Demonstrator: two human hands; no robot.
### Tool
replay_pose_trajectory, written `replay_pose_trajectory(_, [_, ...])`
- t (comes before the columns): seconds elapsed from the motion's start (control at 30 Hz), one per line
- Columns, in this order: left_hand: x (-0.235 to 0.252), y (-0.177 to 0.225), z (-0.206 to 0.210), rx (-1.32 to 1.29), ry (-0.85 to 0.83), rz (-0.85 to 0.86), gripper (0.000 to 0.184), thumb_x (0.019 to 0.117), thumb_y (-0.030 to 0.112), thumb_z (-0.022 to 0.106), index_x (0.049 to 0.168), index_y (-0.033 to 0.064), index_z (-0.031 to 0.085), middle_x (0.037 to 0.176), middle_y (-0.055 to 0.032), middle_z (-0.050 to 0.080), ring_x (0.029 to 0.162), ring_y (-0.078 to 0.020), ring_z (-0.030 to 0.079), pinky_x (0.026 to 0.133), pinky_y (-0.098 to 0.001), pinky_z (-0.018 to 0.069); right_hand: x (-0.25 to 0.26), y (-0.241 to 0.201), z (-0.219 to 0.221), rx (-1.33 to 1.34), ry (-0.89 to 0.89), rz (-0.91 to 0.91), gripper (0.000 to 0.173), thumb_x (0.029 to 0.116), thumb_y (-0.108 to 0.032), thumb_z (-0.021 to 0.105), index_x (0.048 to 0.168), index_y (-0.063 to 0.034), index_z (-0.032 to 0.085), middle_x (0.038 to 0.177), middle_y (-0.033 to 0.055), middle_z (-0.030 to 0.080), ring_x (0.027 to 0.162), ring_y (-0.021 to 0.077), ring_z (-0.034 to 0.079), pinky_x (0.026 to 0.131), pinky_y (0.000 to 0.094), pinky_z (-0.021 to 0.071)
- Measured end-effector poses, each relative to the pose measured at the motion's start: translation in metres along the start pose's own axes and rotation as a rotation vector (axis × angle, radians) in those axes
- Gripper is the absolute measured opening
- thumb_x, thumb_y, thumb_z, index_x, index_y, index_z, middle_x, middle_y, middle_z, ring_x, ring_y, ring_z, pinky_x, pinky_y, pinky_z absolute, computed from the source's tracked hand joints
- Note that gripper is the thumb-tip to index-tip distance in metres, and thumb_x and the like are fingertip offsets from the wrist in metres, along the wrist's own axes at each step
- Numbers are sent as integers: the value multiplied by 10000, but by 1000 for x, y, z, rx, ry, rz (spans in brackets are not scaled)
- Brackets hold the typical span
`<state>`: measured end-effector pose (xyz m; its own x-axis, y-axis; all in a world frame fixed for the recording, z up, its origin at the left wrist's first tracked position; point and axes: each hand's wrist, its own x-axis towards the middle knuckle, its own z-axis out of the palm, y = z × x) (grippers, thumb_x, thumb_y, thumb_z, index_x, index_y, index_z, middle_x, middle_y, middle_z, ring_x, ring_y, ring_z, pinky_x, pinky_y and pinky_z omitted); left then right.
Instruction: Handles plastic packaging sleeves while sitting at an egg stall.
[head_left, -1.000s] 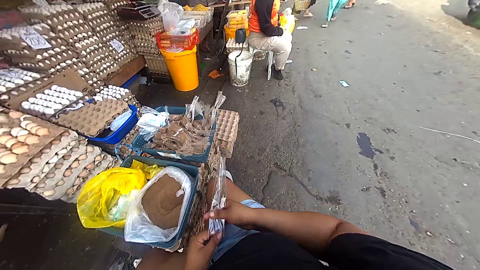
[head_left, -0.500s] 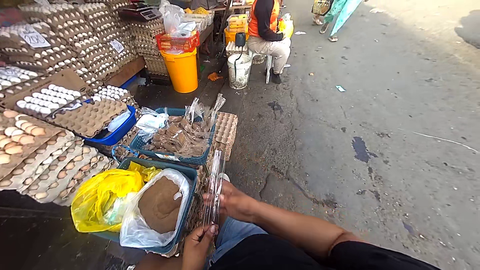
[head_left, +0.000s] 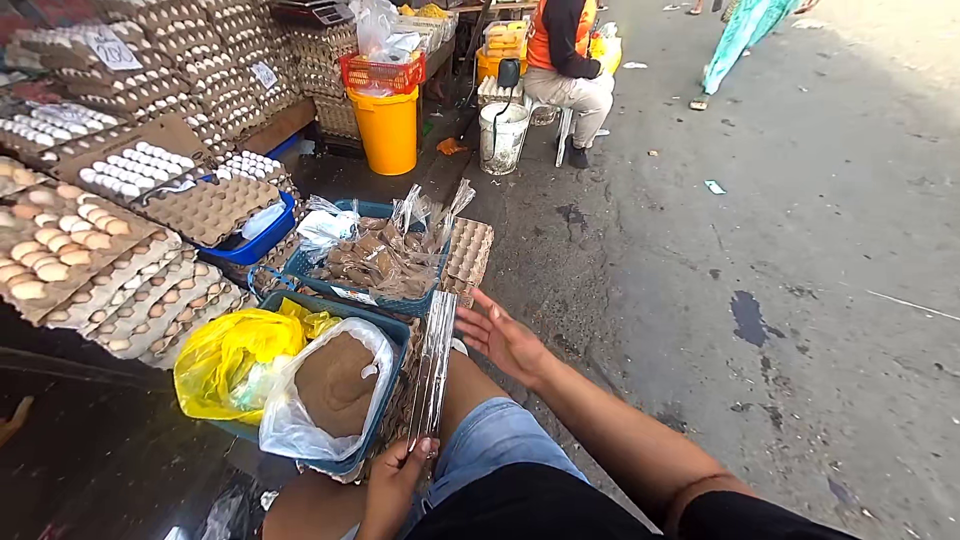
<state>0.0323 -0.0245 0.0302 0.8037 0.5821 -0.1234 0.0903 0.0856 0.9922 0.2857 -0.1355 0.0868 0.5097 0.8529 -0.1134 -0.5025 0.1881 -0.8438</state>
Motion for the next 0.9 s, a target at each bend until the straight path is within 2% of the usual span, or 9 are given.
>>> replay_pose_trajectory(0.07, [2, 2, 6, 20, -2, -4, 180, 970, 100, 607, 886, 30, 749, 871, 0, 770, 820, -60, 727, 823, -259, 606, -19, 42, 10, -131, -166, 178, 748, 983, -382, 600, 1565, -30, 291, 1417, 105, 582, 1239, 179, 604, 1063, 376, 493])
replay_pose_trajectory(0.1, [4, 2, 7, 57, -8, -7, 171, 962, 111, 625, 861, 41, 745, 834, 27, 754, 786, -28, 707, 793, -239, 597, -27, 60, 17, -168, -268, 256, 621, 993, -327, 604, 1491, -6, 415, 1331, 79, 630, 1157, 135, 631, 1021, 349, 512])
replay_pose_trajectory(0.2, [5, -3, 8, 149, -44, -13, 187, 950, 139, 651, 807, 66, 747, 755, 80, 703, 703, 53, 624, 703, -177, 528, -26, 62, 32, -288, -327, 355, 376, 1099, -203, 425, 1357, 12, 595, 1231, 63, 698, 1070, 97, 672, 972, 321, 543])
replay_pose_trajectory(0.37, [-2, 0, 1, 155, -55, -7, 197, 965, 106, 609, 894, 20, 772, 926, -2, 766, 878, -17, 706, 866, -234, 578, 5, -31, 10, -125, -13, -29, 460, 1123, -193, 240, 1476, 27, 435, 1403, 122, 613, 1231, 192, 634, 1039, 355, 521])
replay_pose_trajectory(0.5, [-3, -1, 3, 51, 27, -40, 194, 979, 79, 585, 915, 9, 754, 886, -18, 769, 831, -61, 726, 832, -253, 600, 6, -70, -23, 99, 79, -262, 552, 1126, -371, 141, 1577, -96, 300, 1403, 129, 619, 1245, 260, 639, 1042, 417, 522])
replay_pose_trajectory(0.63, [0, 4, 12, -19, 41, -22, 182, 980, 60, 583, 903, 7, 739, 871, -19, 771, 810, -72, 732, 814, -250, 608, -4, -15, -15, -103, 15, -13, 607, 1105, -408, 315, 1593, -58, 233, 1458, 131, 556, 1259, 243, 610, 1029, 411, 517])
replay_pose_trajectory(0.73, [3, 1, 14, 9, 27, 3, 156, 960, 63, 609, 882, 28, 740, 831, 17, 753, 777, -40, 711, 785, -232, 599, -30, 52, 9, -307, -264, 306, 563, 1024, -308, 523, 1481, 8, 432, 1342, 127, 619, 1184, 189, 620, 1014, 392, 511])
replay_pose_trajectory(0.8, [4, -4, 12, 72, 27, 19, 116, 916, 86, 670, 840, 50, 750, 779, 53, 724, 731, 3, 673, 732, -212, 576, -33, 66, 22, -377, -400, 410, 408, 1073, -193, 499, 1423, 15, 529, 1309, 119, 635, 1136, 142, 629, 1007, 361, 514])
replay_pose_trajectory(0.9, [2, -7, 8, 181, 10, -12, 140, 907, 150, 699, 798, 72, 739, 729, 75, 687, 684, 34, 621, 677, -189, 528, -12, 41, 21, -293, -189, 313, 389, 1117, -212, 379, 1386, 7, 555, 1329, 93, 655, 1166, 140, 652, 1007, 351, 539])
